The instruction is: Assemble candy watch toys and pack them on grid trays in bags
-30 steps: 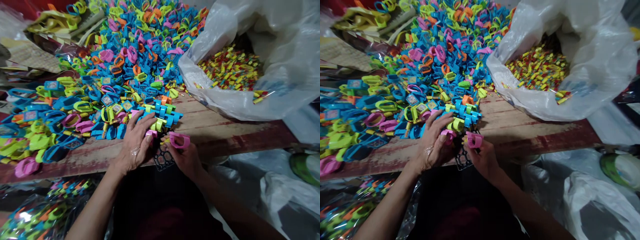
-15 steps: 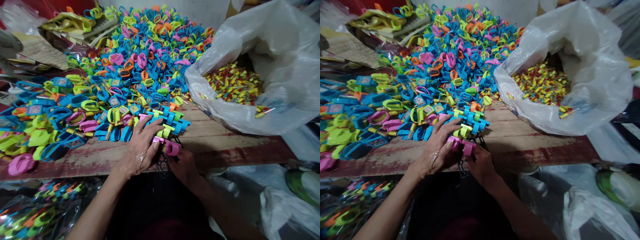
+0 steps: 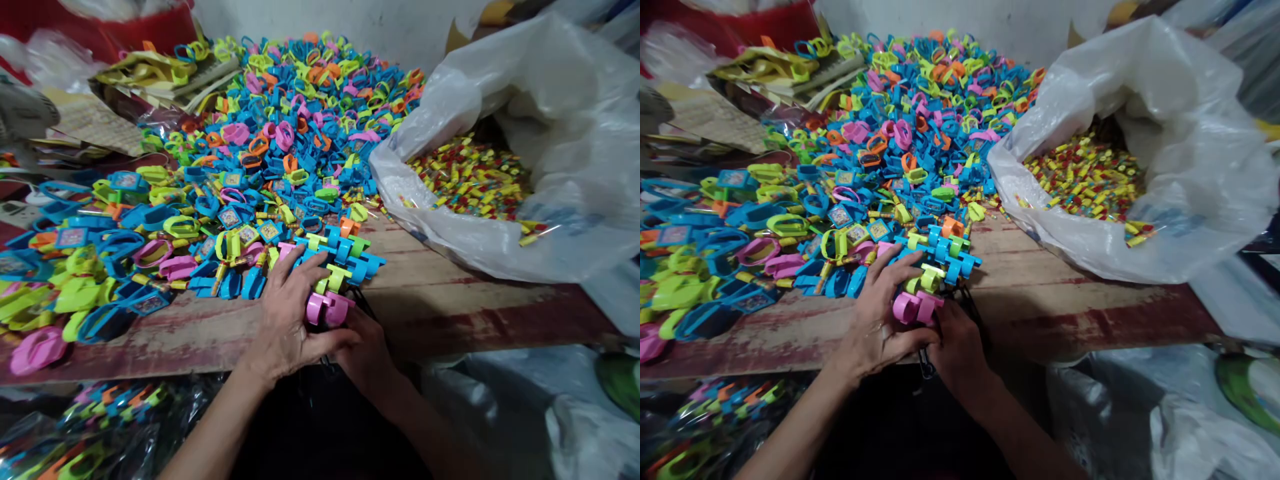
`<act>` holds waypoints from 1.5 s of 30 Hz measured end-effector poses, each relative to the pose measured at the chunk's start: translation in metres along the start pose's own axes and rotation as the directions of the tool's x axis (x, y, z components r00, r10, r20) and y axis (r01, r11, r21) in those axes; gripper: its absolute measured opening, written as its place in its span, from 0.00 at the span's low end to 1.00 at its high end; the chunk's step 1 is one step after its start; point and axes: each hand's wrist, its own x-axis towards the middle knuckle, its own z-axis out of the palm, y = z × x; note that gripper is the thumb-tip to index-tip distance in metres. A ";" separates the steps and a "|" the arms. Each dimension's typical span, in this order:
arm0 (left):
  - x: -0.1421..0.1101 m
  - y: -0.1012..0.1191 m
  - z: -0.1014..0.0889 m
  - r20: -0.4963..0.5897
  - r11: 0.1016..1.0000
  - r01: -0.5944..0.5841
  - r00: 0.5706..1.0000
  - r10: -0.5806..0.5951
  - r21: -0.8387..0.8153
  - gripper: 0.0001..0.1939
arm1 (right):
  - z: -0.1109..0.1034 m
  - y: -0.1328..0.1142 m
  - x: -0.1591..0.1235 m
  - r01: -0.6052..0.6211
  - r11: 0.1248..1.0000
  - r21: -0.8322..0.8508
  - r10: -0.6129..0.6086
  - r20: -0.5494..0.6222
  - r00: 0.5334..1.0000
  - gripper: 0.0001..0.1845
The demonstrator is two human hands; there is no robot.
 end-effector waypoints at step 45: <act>-0.022 -0.033 0.047 -0.258 0.986 0.042 0.966 0.002 0.162 0.15 | 0.117 0.108 0.298 0.784 0.586 -0.204 -0.453 0.720 0.526 0.10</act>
